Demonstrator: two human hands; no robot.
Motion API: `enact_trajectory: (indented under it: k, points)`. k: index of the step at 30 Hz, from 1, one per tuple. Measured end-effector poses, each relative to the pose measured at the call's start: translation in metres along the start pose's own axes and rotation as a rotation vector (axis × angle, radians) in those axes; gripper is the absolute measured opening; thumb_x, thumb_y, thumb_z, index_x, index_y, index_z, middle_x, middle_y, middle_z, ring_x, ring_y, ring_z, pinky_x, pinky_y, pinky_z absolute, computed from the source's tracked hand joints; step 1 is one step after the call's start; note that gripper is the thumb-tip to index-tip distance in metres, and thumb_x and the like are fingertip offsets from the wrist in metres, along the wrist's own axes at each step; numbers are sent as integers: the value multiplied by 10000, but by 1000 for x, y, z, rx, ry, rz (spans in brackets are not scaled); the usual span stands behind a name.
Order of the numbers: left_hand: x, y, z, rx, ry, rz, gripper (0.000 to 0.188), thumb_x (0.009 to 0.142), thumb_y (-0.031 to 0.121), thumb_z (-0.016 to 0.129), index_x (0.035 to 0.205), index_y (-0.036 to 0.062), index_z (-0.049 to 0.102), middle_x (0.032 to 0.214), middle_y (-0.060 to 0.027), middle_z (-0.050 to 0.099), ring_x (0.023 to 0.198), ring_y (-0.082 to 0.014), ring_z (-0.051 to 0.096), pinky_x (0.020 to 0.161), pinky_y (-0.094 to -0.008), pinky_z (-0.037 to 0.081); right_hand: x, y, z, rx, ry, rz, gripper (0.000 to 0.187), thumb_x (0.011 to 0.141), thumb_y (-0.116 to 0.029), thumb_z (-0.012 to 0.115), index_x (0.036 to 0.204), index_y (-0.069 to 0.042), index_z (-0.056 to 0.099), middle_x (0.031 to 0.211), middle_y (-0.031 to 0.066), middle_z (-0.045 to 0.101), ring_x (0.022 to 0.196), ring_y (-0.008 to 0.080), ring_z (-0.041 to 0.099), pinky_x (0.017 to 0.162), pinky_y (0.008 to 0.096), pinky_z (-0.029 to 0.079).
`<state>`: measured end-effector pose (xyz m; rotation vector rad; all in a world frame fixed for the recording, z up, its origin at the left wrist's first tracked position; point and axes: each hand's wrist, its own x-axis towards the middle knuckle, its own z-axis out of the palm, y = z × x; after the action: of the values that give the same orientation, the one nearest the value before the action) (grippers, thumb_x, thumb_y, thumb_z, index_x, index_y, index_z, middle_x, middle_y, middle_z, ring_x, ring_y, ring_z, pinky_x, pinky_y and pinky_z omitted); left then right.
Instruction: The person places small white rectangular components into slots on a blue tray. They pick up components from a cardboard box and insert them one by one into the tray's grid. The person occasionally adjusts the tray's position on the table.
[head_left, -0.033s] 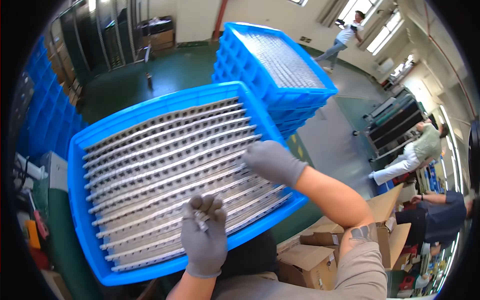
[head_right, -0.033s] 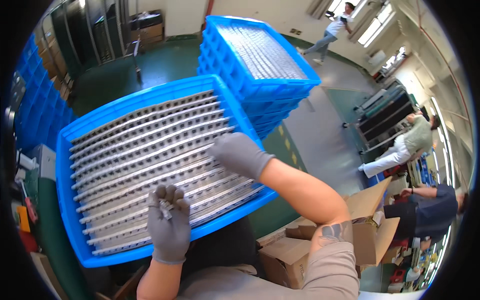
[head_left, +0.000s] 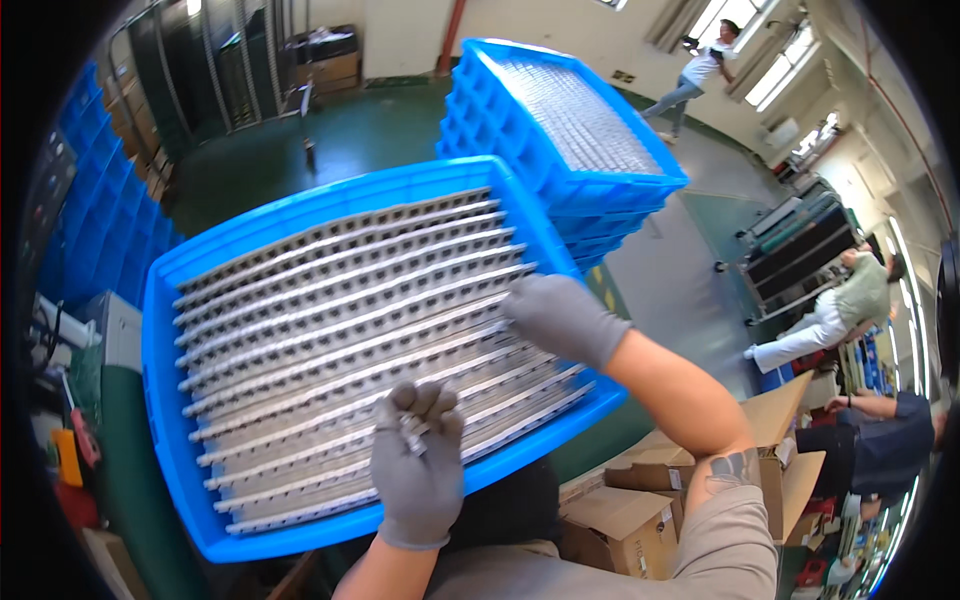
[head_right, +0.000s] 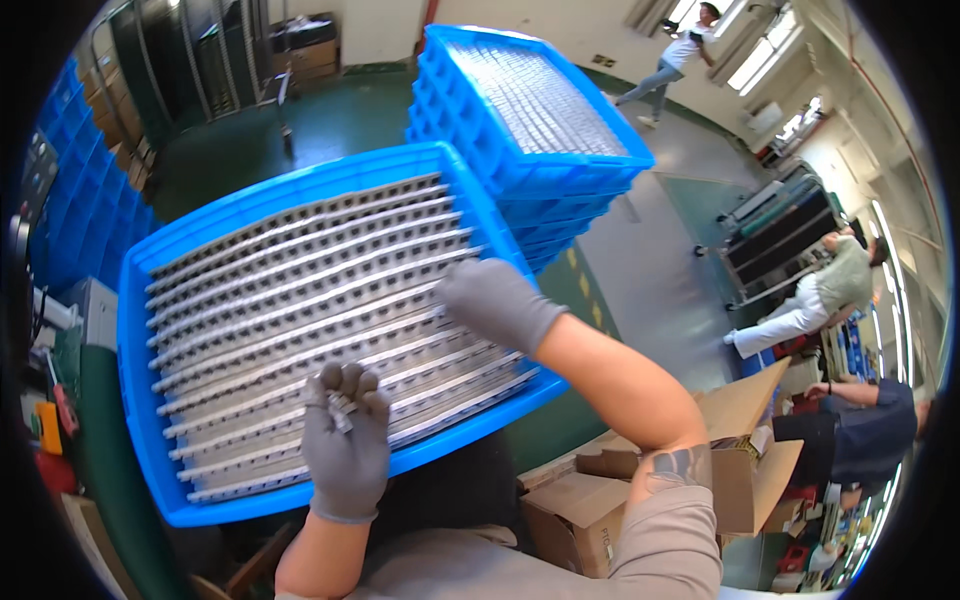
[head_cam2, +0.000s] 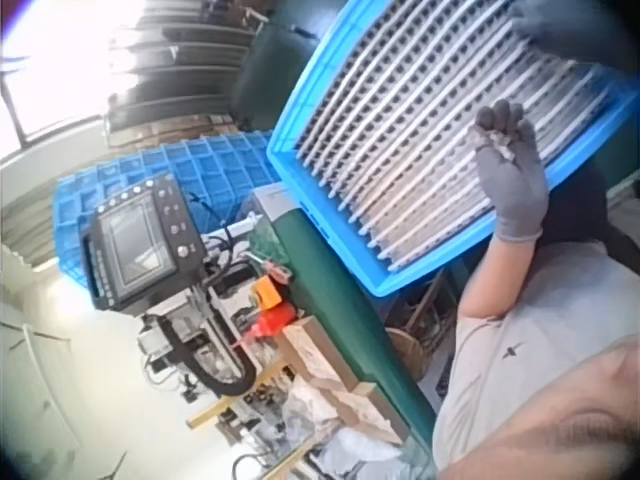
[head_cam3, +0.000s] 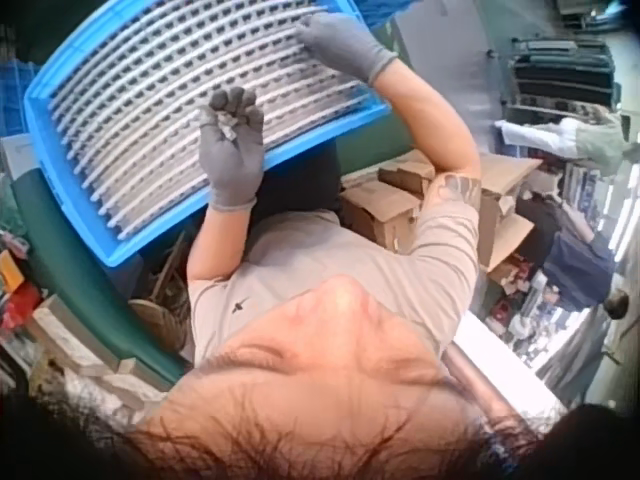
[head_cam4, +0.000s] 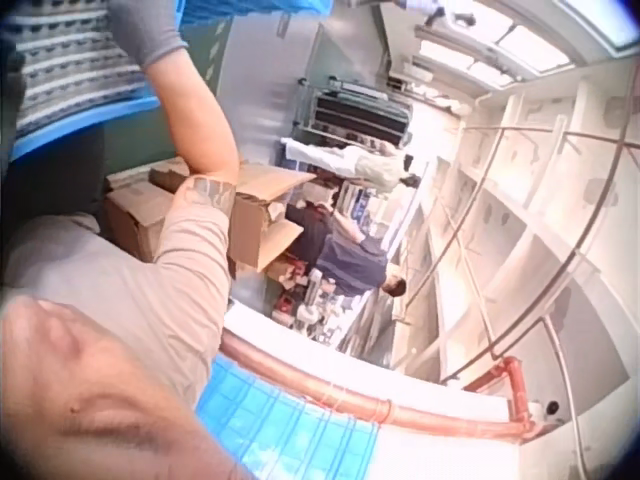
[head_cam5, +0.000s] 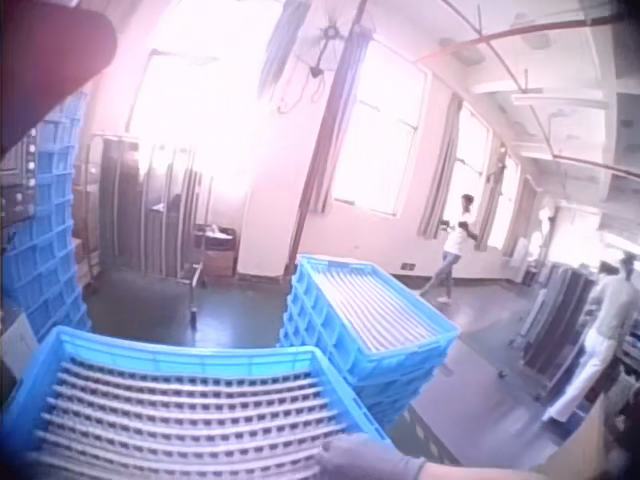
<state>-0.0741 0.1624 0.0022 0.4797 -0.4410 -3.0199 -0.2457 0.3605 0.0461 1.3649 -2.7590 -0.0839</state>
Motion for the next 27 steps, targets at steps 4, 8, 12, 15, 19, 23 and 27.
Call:
enact_trajectory:
  k: [4, 8, 12, 15, 19, 23, 27]
  points:
    - [2, 1, -5, -131, -20, -42, 383, 1089, 389, 404, 1197, 72, 591, 1127, -119, 673, 1053, -241, 634, 906, -356, 514, -17, 3, 0, 204, 183, 119, 141, 823, -61, 674, 960, -94, 669, 1028, 100, 656, 980, 326, 633, 847, 418, 530]
    - [-1, 2, -3, -129, -11, -36, 383, 1090, 378, 400, 1217, 66, 583, 1150, -134, 668, 1052, -247, 636, 906, -361, 518, -33, -9, 8, 158, 155, 19, 285, 781, -30, 658, 1051, -105, 707, 1138, 71, 666, 1167, 302, 590, 1001, 445, 472]
    - [-3, 4, 12, -109, 53, -56, 345, 1098, 361, 400, 1159, 69, 572, 1073, -78, 571, 1000, -207, 554, 867, -323, 496, -40, -18, 9, 116, 93, 53, 353, 770, -26, 665, 1105, -116, 728, 1245, 53, 663, 1275, 287, 552, 1079, 459, 418]
    - [-3, 6, 18, -98, 93, -57, 331, 1101, 353, 400, 1131, 71, 569, 1032, -50, 524, 974, -187, 512, 847, -306, 483, -40, -18, 10, 103, 93, 49, 360, 769, -26, 666, 1111, -114, 731, 1252, 59, 662, 1273, 281, 553, 1080, 449, 415]
    - [-4, 7, 18, -95, 93, -55, 342, 1102, 356, 397, 1151, 67, 574, 1039, -54, 526, 975, -189, 514, 848, -313, 485, -39, -18, 10, 145, 93, 69, 371, 770, -28, 668, 1128, -110, 725, 1268, 63, 653, 1274, 286, 550, 1079, 450, 416]
    - [-3, 3, 7, -105, 45, -49, 384, 1100, 369, 379, 1226, 55, 563, 1129, -118, 615, 1034, -234, 595, 903, -347, 506, -41, -21, 10, 137, 79, 100, 376, 769, -25, 667, 1131, -110, 723, 1270, 68, 651, 1274, 299, 547, 1079, 452, 416]
    - [-5, 8, 21, -76, 152, -64, 354, 1099, 372, 404, 1168, 70, 577, 985, -54, 547, 879, -157, 510, 781, -269, 480, -38, -21, 6, 139, 88, 53, 365, 764, -27, 665, 1117, -97, 723, 1254, 76, 659, 1279, 304, 540, 1082, 454, 417]
